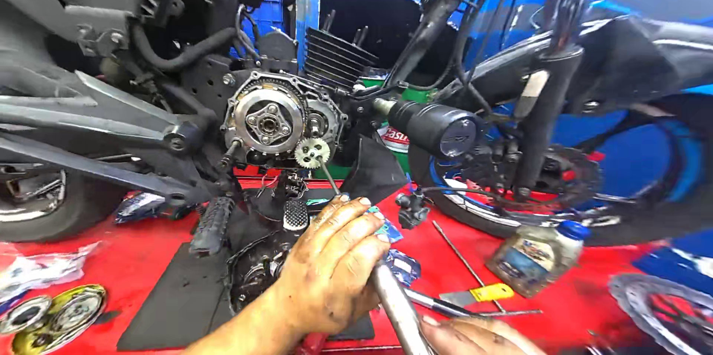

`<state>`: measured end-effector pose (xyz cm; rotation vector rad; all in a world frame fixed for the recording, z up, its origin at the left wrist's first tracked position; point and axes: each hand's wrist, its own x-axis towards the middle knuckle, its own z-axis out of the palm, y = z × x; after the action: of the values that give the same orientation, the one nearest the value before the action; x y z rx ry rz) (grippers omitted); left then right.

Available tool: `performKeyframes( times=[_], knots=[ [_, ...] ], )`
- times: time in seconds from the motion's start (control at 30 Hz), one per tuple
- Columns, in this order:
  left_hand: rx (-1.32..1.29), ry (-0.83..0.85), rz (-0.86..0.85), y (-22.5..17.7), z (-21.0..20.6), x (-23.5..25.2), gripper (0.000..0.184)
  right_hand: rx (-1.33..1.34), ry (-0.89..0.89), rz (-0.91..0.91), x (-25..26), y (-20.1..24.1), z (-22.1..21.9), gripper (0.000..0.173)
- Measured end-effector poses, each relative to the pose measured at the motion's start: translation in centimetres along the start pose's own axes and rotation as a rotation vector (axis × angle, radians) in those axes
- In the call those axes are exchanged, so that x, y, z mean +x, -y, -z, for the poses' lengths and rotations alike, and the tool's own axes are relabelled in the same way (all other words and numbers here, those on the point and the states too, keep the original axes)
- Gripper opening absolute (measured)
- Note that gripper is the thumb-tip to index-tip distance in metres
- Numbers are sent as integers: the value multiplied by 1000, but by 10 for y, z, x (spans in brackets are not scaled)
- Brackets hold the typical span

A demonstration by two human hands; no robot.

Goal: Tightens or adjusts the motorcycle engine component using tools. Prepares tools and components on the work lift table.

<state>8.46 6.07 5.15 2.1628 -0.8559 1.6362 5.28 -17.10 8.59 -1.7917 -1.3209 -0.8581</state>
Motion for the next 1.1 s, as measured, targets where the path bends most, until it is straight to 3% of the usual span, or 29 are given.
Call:
performKeyframes(
  times=[0.17, 0.23, 0.3, 0.37, 0.43, 0.5, 0.57, 0.67, 0.83, 1.1],
  knots=[
    [-172, -450, 65, 2, -40, 10, 23, -245, 83, -66, 8, 40, -7, 36],
    [-185, -423, 14, 8, -34, 27, 25, -327, 39, -139, 8, 46, -10, 38],
    [-192, -125, -80, 16, -16, 41, 21, -377, 3, -201, 5, 47, -13, 41],
    [-139, 424, -148, 21, 13, 64, 16, -350, -9, -264, 4, 46, -19, 45],
    [-106, 933, -157, 18, 32, 96, 25, -328, -6, -327, 4, 49, -30, 47],
    [-77, 1223, -196, 14, 38, 114, 27, -365, 24, -375, 5, 53, -41, 49],
    [-71, 1346, -230, 13, 41, 121, 27, -421, 25, -371, 6, 54, -49, 45],
    [-129, 1228, -240, 27, 48, 112, 36, -468, -29, -290, 6, 55, -53, 39],
    [-175, 806, -340, 58, 53, 78, 32, -528, -65, -220, 7, 75, -56, 36],
    [-183, 690, -366, 73, 52, 68, 30, -535, -94, -222, 12, 75, -68, 34]
  ],
)
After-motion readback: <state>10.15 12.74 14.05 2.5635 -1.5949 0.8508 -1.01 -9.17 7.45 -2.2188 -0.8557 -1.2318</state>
